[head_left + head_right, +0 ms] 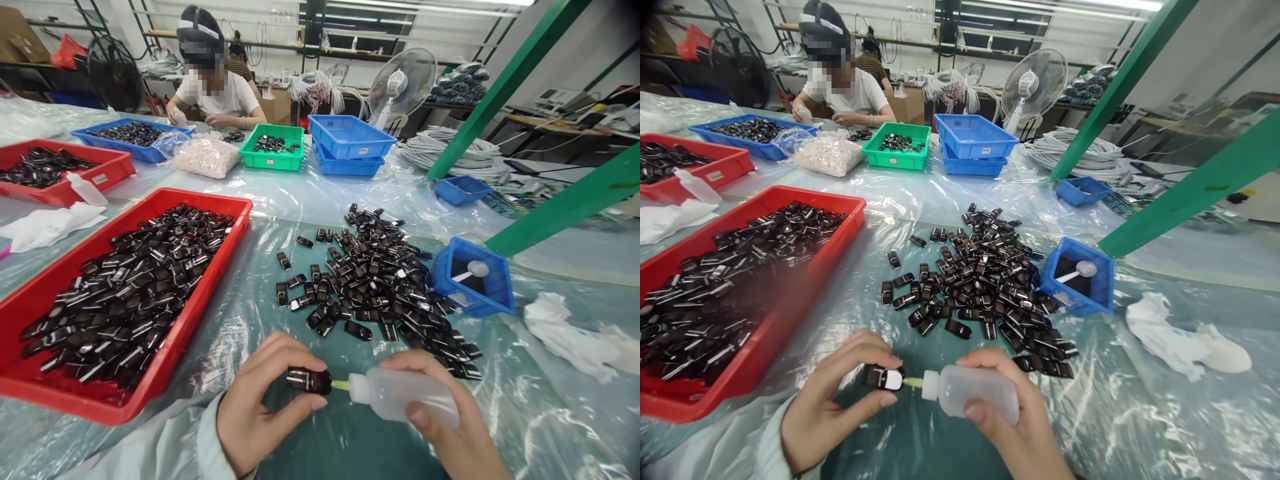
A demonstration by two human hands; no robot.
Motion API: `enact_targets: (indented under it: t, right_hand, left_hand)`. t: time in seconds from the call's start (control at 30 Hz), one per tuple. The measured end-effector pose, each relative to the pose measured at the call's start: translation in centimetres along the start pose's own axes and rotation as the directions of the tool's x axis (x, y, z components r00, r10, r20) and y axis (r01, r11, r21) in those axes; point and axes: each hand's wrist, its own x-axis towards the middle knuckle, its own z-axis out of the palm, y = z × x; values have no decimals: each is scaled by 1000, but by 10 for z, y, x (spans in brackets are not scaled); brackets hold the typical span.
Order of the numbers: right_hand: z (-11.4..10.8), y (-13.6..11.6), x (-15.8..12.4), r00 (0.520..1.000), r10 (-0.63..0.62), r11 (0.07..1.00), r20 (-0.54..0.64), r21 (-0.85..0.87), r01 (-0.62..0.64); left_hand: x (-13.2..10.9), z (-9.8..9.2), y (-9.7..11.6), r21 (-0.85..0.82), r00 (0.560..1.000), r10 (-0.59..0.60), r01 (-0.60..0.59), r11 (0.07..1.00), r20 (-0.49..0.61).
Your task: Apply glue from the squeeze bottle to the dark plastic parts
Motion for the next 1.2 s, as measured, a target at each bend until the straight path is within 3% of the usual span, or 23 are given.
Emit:
enact_targets:
  t: [0.23, 0.4, 0.63, 0.8, 0.93, 1.03, 1.2]
  right_hand:
    - [-1, 2, -1, 1000, -11, 999, -3, -49, 11]
    - [-4, -1, 1, 994, 76, 997, 81, -14, -75]
    - [-5, -6, 1, 986, 135, 991, 95, 5, -136]
    - [-7, -2, 0, 995, 61, 998, 85, -23, -59]
    - [-11, 5, 3, 986, -98, 985, 134, -131, 116]
    - [-13, 8, 4, 969, -178, 957, 173, -199, 211]
    - [-7, 6, 1, 989, -148, 968, 24, -202, 150]
  left_hand:
    - [0, -1, 0, 10, 1000, 0, 0, 1000, 15]
    - [0, -2, -1, -12, 997, 42, -41, 999, 67]
    - [-1, -2, 1, 16, 995, 37, -39, 999, 91]
    - [-6, 0, -4, 89, 995, -26, 17, 996, 98]
    - [-9, 1, -5, 181, 984, -123, 99, 979, 127]
    - [-8, 0, -4, 160, 978, -142, 117, 980, 154]
    - [-4, -3, -5, 78, 982, -78, 65, 995, 170]
